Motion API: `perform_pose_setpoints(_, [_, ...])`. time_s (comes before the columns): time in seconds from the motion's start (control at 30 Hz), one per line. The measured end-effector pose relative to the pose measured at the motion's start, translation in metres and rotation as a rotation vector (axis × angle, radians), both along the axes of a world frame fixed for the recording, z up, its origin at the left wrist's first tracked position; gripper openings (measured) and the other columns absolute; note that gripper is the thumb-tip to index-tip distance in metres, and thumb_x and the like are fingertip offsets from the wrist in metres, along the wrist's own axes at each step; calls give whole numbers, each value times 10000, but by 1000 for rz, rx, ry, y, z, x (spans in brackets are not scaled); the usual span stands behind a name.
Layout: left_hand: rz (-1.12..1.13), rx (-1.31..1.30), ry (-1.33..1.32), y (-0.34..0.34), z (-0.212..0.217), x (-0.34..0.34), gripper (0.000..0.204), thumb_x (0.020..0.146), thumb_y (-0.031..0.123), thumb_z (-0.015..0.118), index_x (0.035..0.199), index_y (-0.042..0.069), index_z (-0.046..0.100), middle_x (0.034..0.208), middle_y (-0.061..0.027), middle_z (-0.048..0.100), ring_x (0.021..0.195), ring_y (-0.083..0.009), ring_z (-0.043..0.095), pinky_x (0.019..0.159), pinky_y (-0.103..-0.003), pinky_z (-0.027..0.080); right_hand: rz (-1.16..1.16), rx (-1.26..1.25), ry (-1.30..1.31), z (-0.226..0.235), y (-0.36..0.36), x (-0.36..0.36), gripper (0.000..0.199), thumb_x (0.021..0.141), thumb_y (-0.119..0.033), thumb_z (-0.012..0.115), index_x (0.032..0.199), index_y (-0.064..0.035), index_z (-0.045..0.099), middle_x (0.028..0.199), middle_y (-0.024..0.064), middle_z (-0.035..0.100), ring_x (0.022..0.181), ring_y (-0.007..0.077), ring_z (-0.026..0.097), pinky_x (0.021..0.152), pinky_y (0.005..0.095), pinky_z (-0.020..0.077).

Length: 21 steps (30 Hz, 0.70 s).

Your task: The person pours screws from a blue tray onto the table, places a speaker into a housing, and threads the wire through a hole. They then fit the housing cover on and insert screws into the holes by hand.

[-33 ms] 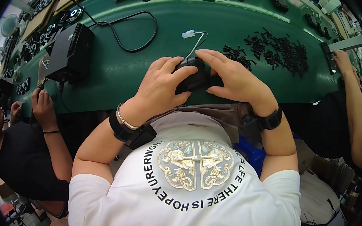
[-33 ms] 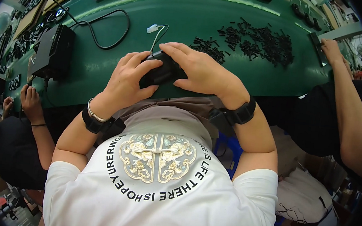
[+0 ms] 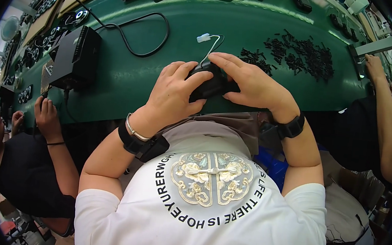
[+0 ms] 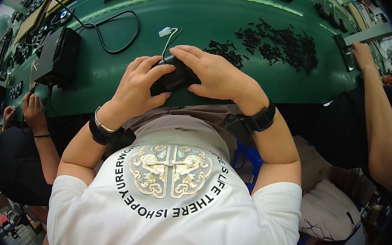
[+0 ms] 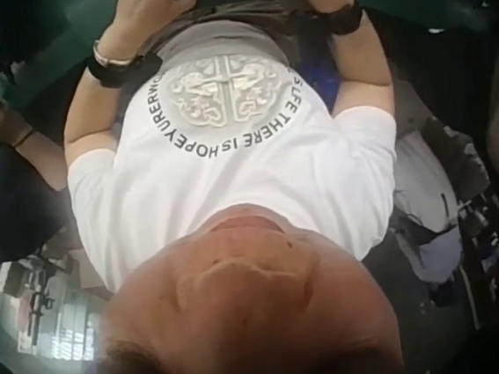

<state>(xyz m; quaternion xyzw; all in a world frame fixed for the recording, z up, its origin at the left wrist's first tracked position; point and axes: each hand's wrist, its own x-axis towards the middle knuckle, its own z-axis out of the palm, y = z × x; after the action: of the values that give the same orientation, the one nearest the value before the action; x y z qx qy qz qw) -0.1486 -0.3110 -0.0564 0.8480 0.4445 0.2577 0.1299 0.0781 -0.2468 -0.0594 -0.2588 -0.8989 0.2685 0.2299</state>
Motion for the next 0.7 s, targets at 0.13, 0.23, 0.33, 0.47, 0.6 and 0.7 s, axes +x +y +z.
perform_pose_setpoints(0.13, [26,69,51,-2,-6,2,561,635,170,776,1176,142,628,1180,-189,585,1067,-371,564,943,-471,450,76,-54,-57,-1,5,-1,701,662,-62,738,1315,-32,484,1280,167,523,980,362,629,840,385,537])
perform_pose_setpoints(0.23, [27,121,84,-3,-10,5,563,626,176,774,1170,145,633,1177,-189,583,1061,-369,566,943,-476,447,88,-88,-98,1,10,-1,690,661,-38,720,1310,-31,488,1281,163,525,975,358,631,830,383,541])
perform_pose_setpoints(0.33, [34,105,72,-2,-12,4,542,638,183,772,1163,149,639,1197,-197,578,1073,-367,567,962,-480,432,113,-123,-110,2,16,0,686,653,-31,718,1301,-27,493,1286,159,523,980,358,631,822,384,543])
perform_pose_setpoints(0.47, [4,117,78,0,-9,2,546,645,191,784,1170,149,641,1242,-205,566,1111,-363,555,982,-485,415,127,-194,-146,9,19,0,687,643,-56,754,1284,-24,508,1277,156,535,988,365,629,827,392,541])
perform_pose_setpoints(0.6, [-3,131,102,-6,-3,1,539,652,202,796,1167,138,650,1284,-212,552,1156,-358,537,998,-494,401,115,-99,-39,-2,9,2,704,628,-130,819,1261,-36,525,1246,149,554,995,371,622,836,408,530])
perform_pose_setpoints(0.7, [4,83,100,-3,-1,2,505,647,173,808,1130,115,673,1297,-214,547,1193,-370,518,1008,-492,396,64,-94,-34,-6,7,-2,707,636,-178,835,1252,-33,520,1181,161,562,992,370,615,824,416,524])
